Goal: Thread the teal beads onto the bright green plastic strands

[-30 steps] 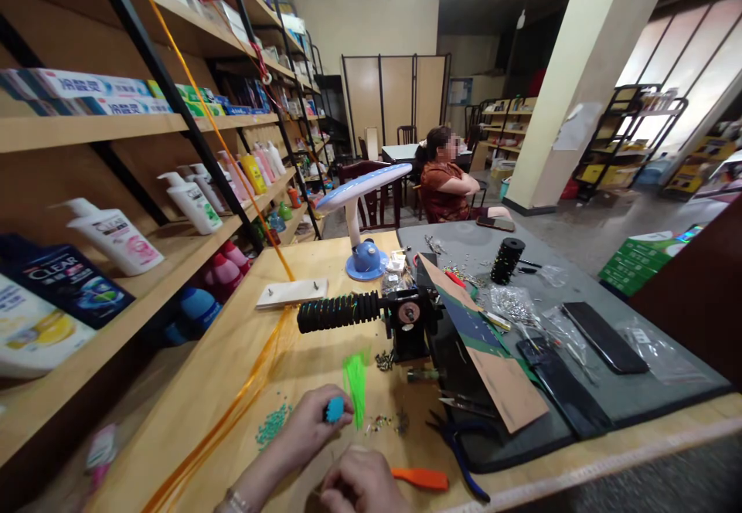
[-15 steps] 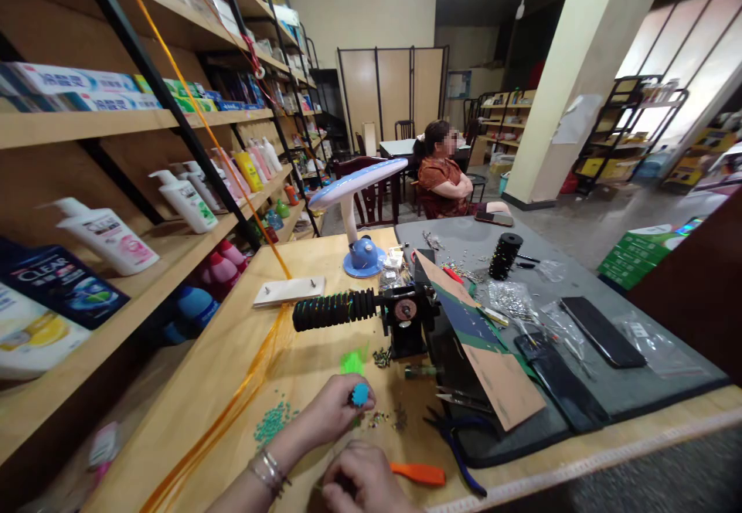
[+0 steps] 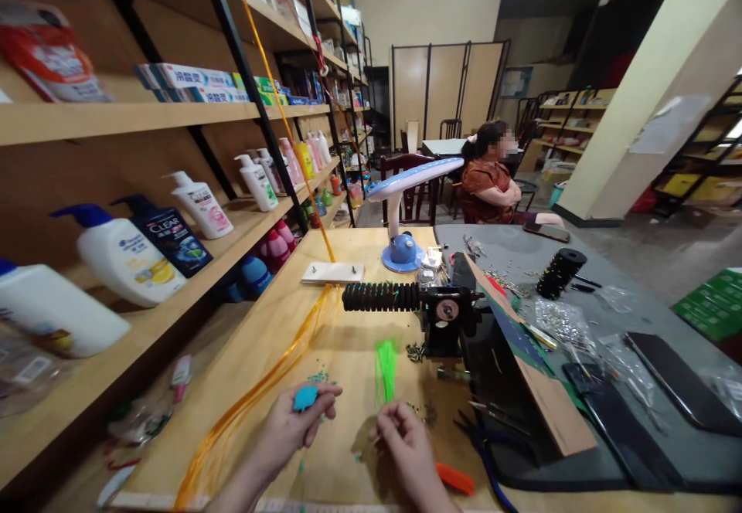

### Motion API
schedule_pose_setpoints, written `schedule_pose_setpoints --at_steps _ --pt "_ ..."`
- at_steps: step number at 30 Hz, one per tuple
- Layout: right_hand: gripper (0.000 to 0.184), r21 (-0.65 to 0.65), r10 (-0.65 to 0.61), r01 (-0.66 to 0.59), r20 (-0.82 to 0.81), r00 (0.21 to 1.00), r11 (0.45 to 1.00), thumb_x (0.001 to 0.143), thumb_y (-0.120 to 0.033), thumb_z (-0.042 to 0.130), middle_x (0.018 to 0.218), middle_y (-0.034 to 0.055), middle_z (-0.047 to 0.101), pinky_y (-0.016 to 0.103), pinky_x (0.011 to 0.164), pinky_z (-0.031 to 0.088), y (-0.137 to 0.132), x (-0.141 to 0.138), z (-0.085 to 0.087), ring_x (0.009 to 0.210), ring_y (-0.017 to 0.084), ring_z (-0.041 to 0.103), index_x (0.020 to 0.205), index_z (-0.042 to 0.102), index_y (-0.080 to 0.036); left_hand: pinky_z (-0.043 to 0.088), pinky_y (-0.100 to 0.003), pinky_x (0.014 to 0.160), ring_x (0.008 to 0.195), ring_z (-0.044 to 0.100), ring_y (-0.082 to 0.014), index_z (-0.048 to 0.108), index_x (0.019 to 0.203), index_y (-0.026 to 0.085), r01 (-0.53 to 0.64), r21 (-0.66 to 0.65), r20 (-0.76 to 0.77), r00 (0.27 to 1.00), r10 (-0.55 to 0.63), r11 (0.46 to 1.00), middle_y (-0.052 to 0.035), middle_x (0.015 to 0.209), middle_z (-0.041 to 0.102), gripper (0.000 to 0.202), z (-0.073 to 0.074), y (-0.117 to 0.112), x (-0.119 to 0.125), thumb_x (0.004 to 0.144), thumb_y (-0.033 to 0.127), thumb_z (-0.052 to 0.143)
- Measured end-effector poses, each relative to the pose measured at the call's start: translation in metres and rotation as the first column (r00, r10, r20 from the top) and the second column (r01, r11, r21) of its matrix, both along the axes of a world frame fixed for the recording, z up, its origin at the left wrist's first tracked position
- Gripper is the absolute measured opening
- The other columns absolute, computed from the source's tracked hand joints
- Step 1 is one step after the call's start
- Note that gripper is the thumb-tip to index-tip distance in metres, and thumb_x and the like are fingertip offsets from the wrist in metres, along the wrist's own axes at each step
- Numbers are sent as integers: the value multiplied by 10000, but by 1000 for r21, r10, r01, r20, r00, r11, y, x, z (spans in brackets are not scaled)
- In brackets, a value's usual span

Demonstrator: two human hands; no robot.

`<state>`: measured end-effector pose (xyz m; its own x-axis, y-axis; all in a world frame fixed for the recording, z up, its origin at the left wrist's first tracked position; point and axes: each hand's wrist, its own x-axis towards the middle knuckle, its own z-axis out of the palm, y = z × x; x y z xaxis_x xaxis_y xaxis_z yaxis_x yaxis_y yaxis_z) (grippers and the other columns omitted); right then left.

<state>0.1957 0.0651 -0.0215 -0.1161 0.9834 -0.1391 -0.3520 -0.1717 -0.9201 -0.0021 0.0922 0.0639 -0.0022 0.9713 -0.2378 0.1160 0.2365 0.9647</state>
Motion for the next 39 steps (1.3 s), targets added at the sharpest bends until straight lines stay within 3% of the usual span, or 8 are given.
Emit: schedule_pose_setpoints --at_steps 5,9,12,15,21,29,34,39 --pt "589 -98 -56 42 -139 989 994 651 -662 799 668 22 624 221 552 434 14 2 8 569 112 552 800 526 -162 185 -203 457 459 258 -58 688 714 113 -115 -28 66 991 117 993 66 497 329 676 -12 -24 0 573 771 748" --pt "579 -118 -72 51 -172 983 992 637 -634 822 659 17 618 225 553 432 12 0 15 566 116 550 812 525 -168 182 -204 479 488 230 -64 693 801 116 -109 -47 136 984 115 993 78 523 275 644 -18 -34 -3 615 729 761" --pt "580 -122 -82 61 -177 981 991 639 -646 812 641 11 599 223 533 408 3 -7 12 557 120 534 800 506 -182 177 -197 466 487 227 -66 689 864 127 -170 -63 161 971 178 984 77 540 291 653 -21 -36 -7 604 721 770" --pt "514 -55 -32 25 -120 992 998 735 -625 758 661 17 599 225 555 404 -6 -12 4 587 127 547 822 518 -179 283 -198 484 530 338 -90 663 735 143 -215 16 81 974 213 976 38 583 409 569 -19 -37 -9 582 673 807" --pt "491 147 103 -132 189 977 980 864 -661 585 709 57 620 255 587 405 -9 -6 -9 627 155 552 841 559 -171 408 -239 567 632 507 -168 672 705 150 -293 133 -24 954 299 947 -23 660 581 560 -18 -41 -14 606 691 779" --pt "415 247 164 -309 473 866 918 952 -541 476 711 75 654 247 615 410 -11 -2 -6 643 164 588 815 578 -163 502 -321 758 804 645 -268 685 772 153 -130 154 -176 972 156 980 -91 784 692 445 -41 -32 -25 699 590 718" --pt "441 257 146 -296 476 867 920 935 -567 471 683 77 640 237 602 409 -9 -4 -1 625 159 582 784 552 -160 465 -318 807 872 639 -247 681 809 172 147 204 -614 789 9 968 -92 878 688 229 -44 -20 -21 857 313 507" --pt "422 279 129 -266 426 896 923 940 -555 480 685 70 641 232 609 415 -9 -3 -7 625 154 583 794 545 -164 414 -287 761 845 611 -227 644 798 174 154 125 -712 702 -19 980 -74 866 655 163 -42 -14 -16 846 148 490"
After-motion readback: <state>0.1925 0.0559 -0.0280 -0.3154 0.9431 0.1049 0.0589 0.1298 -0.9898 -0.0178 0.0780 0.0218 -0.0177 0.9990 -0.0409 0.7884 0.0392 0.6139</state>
